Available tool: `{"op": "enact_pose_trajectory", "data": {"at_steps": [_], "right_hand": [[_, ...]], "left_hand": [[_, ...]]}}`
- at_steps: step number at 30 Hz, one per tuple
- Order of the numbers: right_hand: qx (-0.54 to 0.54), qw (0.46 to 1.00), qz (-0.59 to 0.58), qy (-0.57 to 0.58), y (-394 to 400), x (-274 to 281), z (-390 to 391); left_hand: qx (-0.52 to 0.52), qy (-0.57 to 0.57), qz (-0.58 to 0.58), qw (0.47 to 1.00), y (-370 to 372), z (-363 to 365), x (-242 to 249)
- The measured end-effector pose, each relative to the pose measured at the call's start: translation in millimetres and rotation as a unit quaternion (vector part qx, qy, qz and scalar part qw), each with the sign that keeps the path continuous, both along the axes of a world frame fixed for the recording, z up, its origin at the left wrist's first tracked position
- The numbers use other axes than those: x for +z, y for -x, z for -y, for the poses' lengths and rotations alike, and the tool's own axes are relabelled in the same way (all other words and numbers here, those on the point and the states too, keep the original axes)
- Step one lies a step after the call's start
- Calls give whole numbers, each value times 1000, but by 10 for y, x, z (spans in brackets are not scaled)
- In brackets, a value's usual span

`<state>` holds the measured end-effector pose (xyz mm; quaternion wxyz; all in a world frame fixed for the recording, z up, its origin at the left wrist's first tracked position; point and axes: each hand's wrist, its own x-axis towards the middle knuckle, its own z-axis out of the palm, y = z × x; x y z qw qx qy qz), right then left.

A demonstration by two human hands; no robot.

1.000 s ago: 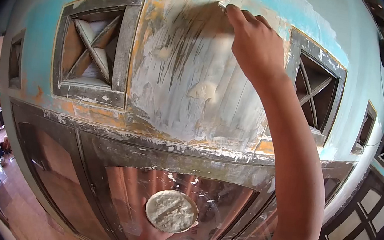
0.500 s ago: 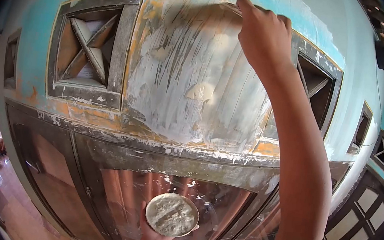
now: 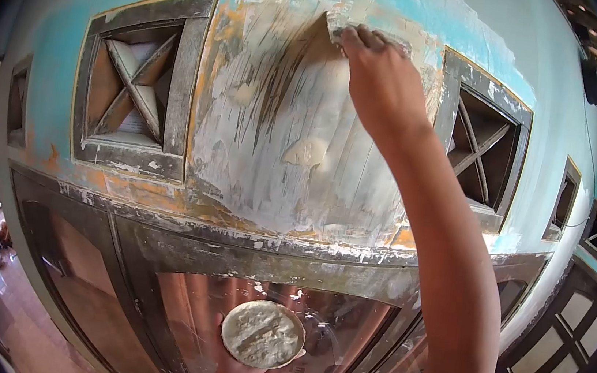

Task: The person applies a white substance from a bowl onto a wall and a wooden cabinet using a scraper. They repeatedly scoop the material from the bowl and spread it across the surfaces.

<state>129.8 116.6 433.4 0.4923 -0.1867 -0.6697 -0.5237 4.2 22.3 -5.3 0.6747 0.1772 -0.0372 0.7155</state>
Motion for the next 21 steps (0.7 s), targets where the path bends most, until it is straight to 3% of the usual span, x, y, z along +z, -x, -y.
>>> {"op": "enact_pose_trajectory", "data": {"at_steps": [1, 2, 21], "right_hand": [[15, 998, 17, -62, 10, -22, -26], [8, 1000, 1, -8, 18, -57, -35], [46, 999, 18, 4, -27, -183, -302]], "left_hand": [[1, 7, -9, 1000, -5, 6, 2], [1, 5, -9, 1000, -9, 5, 6], [21, 28, -23, 999, 63, 52, -7]]}}
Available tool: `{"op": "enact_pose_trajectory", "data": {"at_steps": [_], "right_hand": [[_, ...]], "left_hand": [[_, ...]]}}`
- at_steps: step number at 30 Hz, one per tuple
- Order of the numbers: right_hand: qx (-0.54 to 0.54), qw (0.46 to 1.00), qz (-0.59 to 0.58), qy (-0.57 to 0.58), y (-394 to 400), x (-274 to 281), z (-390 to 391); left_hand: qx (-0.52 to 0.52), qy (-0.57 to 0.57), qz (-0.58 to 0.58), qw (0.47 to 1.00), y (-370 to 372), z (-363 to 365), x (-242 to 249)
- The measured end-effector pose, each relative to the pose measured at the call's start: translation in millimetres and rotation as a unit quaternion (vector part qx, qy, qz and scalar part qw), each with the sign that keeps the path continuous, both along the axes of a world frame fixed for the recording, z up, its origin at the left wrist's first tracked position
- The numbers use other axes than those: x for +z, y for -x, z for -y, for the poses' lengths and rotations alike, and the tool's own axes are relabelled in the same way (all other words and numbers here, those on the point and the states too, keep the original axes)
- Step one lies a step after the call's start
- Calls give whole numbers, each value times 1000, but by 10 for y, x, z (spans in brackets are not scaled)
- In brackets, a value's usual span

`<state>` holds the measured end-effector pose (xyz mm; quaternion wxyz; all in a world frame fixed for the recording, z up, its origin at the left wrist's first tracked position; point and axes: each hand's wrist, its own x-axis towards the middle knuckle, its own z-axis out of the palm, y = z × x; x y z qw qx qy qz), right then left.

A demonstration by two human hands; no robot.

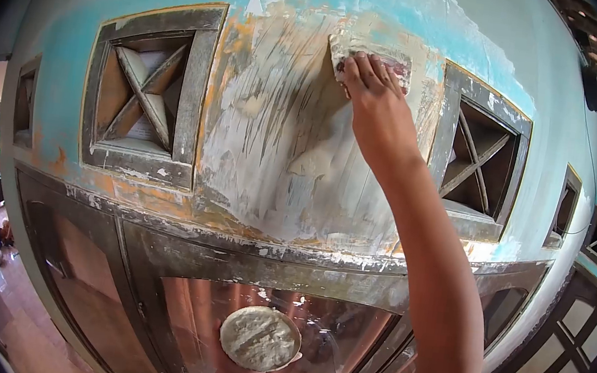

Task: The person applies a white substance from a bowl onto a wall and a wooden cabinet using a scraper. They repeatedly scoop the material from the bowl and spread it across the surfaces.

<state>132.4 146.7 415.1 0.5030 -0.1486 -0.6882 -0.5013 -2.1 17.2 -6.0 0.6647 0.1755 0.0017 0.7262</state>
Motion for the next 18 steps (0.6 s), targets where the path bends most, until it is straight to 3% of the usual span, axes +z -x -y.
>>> {"op": "enact_pose_trajectory", "data": {"at_steps": [11, 18], "right_hand": [[-50, 998, 18, 19, -33, -95, 73], [-18, 1000, 16, 20, -69, -27, 183]], "left_hand": [[16, 25, -3, 1000, -15, 52, -31], [9, -16, -3, 1000, -92, -21, 37]]}}
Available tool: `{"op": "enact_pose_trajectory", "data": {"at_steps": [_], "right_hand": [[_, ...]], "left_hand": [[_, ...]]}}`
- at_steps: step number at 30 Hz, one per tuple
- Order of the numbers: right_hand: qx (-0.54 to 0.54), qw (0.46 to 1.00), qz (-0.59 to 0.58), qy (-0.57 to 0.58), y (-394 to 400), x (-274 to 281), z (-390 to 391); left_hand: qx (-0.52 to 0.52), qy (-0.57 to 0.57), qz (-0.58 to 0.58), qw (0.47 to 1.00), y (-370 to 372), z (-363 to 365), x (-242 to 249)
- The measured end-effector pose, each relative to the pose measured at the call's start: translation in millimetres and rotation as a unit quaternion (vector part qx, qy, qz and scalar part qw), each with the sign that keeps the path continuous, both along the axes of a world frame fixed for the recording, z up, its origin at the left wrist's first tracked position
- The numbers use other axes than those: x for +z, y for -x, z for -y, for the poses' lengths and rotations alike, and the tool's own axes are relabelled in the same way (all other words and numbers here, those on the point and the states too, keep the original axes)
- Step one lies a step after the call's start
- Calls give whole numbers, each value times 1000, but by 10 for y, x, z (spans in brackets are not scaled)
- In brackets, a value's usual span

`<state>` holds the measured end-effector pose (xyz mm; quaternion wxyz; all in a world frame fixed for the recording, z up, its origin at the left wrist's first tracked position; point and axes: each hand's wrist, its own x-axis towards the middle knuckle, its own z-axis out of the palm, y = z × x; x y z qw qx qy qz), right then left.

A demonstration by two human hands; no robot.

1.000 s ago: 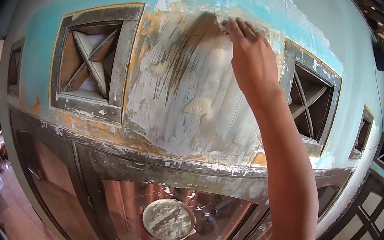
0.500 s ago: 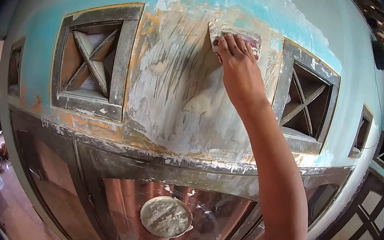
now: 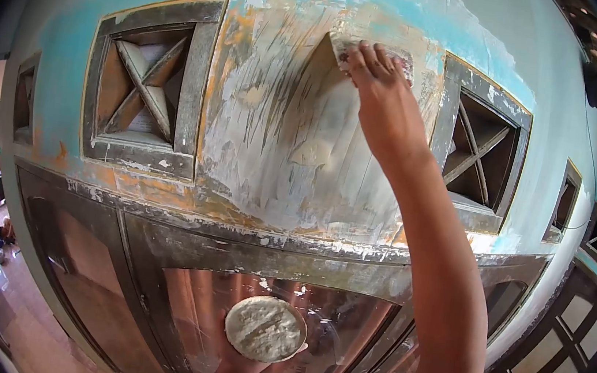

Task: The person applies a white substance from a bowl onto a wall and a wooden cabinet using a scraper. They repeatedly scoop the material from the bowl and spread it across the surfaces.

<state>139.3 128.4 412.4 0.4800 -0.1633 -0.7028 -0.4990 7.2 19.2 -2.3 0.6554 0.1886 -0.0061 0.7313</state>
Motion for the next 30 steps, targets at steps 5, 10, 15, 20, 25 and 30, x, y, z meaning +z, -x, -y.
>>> {"op": "enact_pose_trajectory", "data": {"at_steps": [5, 10, 15, 20, 25, 30], "right_hand": [[-30, 1000, 0, -3, 36, -48, -65], [-28, 999, 20, 18, 12, -144, -132], [24, 998, -12, 56, -45, -26, 138], [-23, 999, 16, 39, 64, -219, -25], [-33, 999, 10, 37, 17, -187, 7], [-29, 999, -24, 30, 132, -211, 1]], "left_hand": [[-11, -7, -9, 1000, 2, -19, 30], [-5, 20, 4, 1000, 11, -20, 68], [7, 4, -15, 1000, 19, -41, 33], [15, 21, 3, 1000, 7, -53, 46], [-24, 20, 12, 999, -20, 6, 92], [-34, 32, 17, 999, -32, 57, 103]]}}
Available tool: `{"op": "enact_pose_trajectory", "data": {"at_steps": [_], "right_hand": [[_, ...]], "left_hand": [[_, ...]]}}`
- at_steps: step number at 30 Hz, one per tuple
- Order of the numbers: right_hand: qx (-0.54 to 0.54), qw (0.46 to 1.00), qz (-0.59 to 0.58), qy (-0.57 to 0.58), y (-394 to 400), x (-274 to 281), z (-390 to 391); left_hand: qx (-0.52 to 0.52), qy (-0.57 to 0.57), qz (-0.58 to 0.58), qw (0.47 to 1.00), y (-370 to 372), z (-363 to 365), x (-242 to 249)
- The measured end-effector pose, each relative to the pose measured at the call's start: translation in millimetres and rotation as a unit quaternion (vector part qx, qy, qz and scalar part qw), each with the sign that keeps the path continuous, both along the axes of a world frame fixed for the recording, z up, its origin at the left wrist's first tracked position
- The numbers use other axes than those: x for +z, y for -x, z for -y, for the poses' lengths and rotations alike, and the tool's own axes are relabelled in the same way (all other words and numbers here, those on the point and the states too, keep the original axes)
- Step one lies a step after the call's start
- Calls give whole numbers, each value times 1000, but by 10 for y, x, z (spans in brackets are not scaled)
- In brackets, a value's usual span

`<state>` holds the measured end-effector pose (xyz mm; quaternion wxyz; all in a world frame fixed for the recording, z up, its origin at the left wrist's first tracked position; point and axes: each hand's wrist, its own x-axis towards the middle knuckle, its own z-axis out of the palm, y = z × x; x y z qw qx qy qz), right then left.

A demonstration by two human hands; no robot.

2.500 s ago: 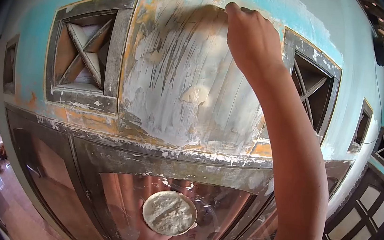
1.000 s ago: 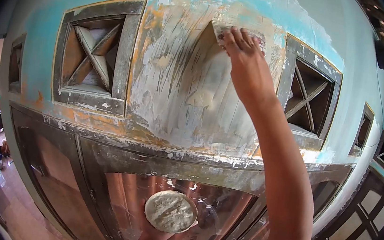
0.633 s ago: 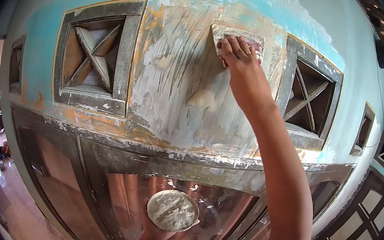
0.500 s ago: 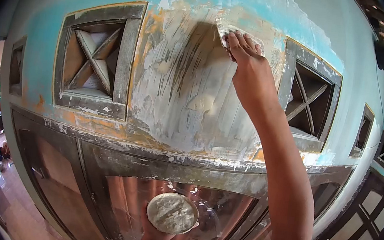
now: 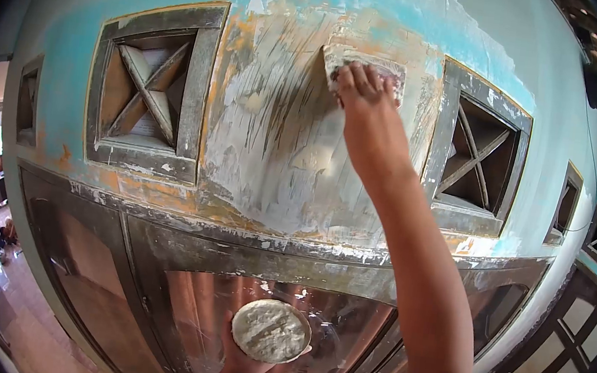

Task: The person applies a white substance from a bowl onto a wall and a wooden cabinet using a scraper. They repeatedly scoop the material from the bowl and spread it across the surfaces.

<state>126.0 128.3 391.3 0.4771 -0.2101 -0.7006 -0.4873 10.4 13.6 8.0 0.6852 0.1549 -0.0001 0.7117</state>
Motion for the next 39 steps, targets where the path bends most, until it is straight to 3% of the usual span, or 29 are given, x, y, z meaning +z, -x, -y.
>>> {"op": "enact_pose_trajectory", "data": {"at_steps": [5, 8, 12, 14, 15, 17, 22, 24, 25, 27, 30, 32, 33, 37, 39], "right_hand": [[-17, 1000, 11, -5, 2, -203, -86], [-6, 999, 32, 10, -43, -394, 28], [25, 999, -8, -25, -36, -114, 117], [-9, 1000, -9, -23, 22, -84, 114], [-52, 998, 12, -24, 74, -157, 54], [-120, 991, 64, -17, 173, -433, 1], [-40, 990, 117, 65, 218, -1203, 306], [-59, 990, 117, 50, 173, -1154, 443], [-79, 989, 118, 34, 139, -1106, 527], [-100, 991, 89, -2, 77, -687, 529], [-71, 996, -3, -47, 32, -14, 319], [-59, 998, 7, -2, 54, 197, 188], [-46, 998, 19, 41, 63, 226, 132], [-107, 993, 59, 9, 204, -246, 5], [-92, 991, 90, 30, 231, -574, 108]], "left_hand": [[46, -13, -70, 996, 51, -136, -205], [29, 14, 7, 999, 65, -65, -34], [104, -8, -108, 989, 55, -51, 8], [77, -15, -57, 995, 36, -82, 3], [50, -25, -6, 998, 30, -104, 5], [64, -20, -14, 998, 34, -90, 2], [61, -13, -38, 997, 78, -80, -87], [189, -71, -202, 958, 37, 48, 51], [190, -72, -203, 958, 49, 20, 42], [47, -5, -9, 999, 61, -66, 5], [48, -17, -10, 999, 30, -96, 0], [39, -37, -11, 999, 27, -109, -15], [30, -58, -11, 998, 23, -113, -11], [48, -57, 27, 997, -22, -121, 5], [90, -25, -19, 995, -9, -110, -63]]}}
